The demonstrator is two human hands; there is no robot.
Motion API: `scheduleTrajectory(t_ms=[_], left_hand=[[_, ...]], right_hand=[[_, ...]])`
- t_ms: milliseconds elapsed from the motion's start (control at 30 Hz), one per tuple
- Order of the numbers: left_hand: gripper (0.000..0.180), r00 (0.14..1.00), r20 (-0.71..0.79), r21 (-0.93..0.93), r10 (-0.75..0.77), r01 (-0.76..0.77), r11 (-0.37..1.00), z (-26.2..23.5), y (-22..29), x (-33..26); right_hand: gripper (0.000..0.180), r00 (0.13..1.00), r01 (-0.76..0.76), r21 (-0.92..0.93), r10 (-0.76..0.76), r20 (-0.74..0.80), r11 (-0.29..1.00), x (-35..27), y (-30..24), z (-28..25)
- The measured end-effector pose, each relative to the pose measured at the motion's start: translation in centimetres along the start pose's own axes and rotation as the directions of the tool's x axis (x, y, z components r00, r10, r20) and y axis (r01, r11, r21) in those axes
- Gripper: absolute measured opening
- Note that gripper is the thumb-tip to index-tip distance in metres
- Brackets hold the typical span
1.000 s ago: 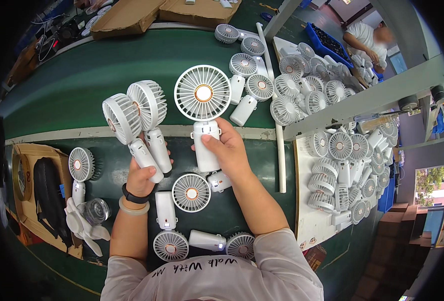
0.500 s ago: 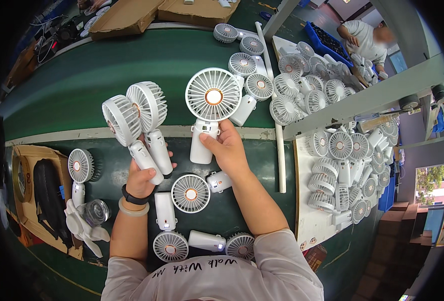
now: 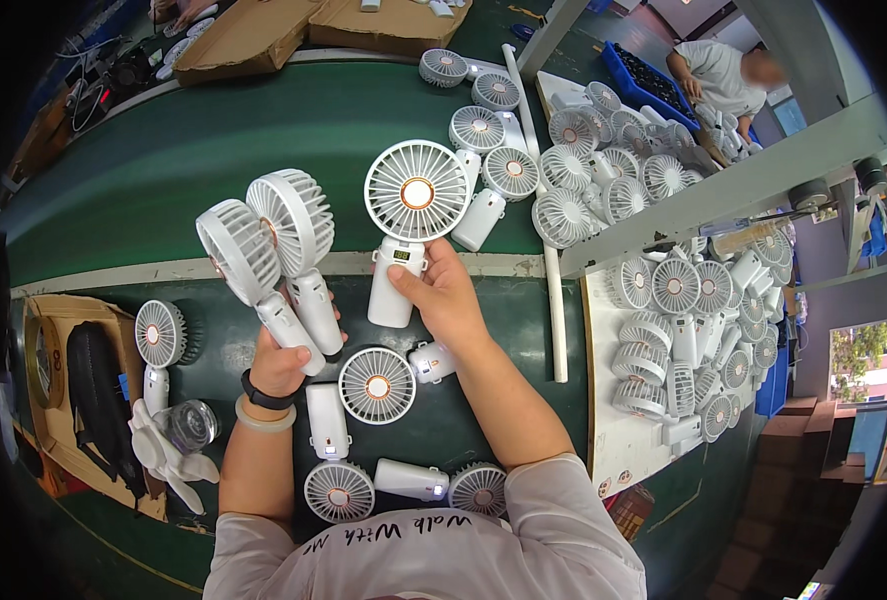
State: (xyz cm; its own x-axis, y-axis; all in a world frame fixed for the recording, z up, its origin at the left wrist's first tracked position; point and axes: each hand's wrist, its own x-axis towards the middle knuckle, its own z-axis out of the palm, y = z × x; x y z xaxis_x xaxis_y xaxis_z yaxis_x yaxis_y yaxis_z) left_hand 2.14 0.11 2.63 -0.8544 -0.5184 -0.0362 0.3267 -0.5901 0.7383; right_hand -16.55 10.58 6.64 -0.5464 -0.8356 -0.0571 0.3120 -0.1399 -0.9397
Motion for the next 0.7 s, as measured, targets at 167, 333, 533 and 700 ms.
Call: scheduleTrajectory(t_ms=[167,333,533,700], left_hand=[[0.091,0.998,0.043,0.119,-0.034,0.029,0.992,0.3,0.1,-0.2],[0.073,0.995,0.068,0.278,0.070,-0.086,0.957,3.6,1.5,-0.5],[0.091,0.985,0.146,0.736,0.092,-0.170,0.655,9.8,2.1,-1.6],[0.102,0.905,0.426,0.868,0.010,-0.412,0.276,17.9,1.8,-4.1]], right_hand=[[0.045,0.999,0.051,0.011,-0.051,-0.002,0.999,-0.5,0.0,0.6],[0.065,0.986,0.012,0.189,-0.043,0.161,0.982,-1.7,-0.4,2.3],[0.082,0.924,0.320,-0.120,-0.282,0.258,0.940,-5.9,-2.3,3.6],[0.081,0.972,0.015,0.467,-0.122,0.200,0.884,-10.7,-5.4,-0.6]])
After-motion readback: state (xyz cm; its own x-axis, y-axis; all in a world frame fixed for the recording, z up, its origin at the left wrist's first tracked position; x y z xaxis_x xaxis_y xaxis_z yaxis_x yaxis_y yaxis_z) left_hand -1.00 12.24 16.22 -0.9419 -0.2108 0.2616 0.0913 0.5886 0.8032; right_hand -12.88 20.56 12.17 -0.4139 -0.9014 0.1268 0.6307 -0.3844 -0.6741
